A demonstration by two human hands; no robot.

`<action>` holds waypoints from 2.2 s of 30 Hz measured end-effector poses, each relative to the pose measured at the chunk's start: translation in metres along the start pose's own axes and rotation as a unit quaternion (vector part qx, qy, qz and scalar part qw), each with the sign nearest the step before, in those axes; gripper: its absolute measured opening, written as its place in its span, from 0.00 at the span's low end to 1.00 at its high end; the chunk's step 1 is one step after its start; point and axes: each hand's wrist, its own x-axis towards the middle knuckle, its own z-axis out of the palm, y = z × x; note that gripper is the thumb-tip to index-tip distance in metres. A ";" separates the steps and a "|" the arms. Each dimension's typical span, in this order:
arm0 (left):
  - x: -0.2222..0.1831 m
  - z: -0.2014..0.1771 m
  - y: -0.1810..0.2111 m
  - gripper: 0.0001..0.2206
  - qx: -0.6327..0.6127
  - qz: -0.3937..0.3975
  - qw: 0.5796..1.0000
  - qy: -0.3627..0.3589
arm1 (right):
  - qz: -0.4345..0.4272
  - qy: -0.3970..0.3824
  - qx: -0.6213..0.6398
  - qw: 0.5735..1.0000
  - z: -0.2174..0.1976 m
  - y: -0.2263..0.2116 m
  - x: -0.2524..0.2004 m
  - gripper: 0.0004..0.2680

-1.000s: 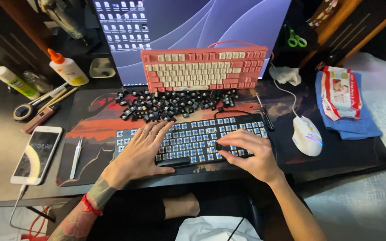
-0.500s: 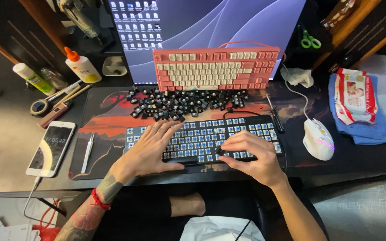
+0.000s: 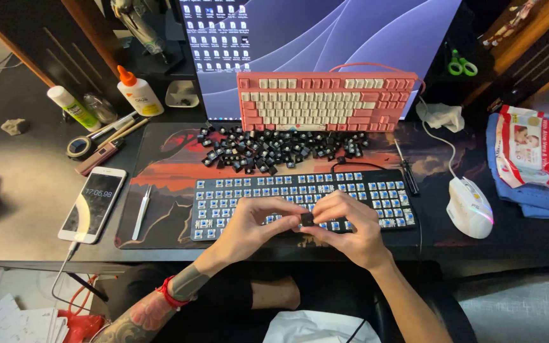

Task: The person is manually assembling a mechanical keyboard by inserting individual switches into the plate and PCB.

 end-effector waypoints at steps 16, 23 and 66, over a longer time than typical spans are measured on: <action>-0.004 -0.003 -0.011 0.12 -0.096 -0.001 0.995 -0.039 | -0.029 0.020 -0.030 0.999 0.018 0.016 -0.011 0.16; -0.002 0.002 -0.005 0.12 -0.100 -0.023 0.994 -0.040 | -0.041 0.026 -0.054 0.997 0.027 0.017 -0.012 0.17; -0.007 -0.001 -0.023 0.13 -0.040 -0.011 0.999 0.016 | 0.063 -0.017 -0.051 0.997 0.001 -0.020 -0.008 0.10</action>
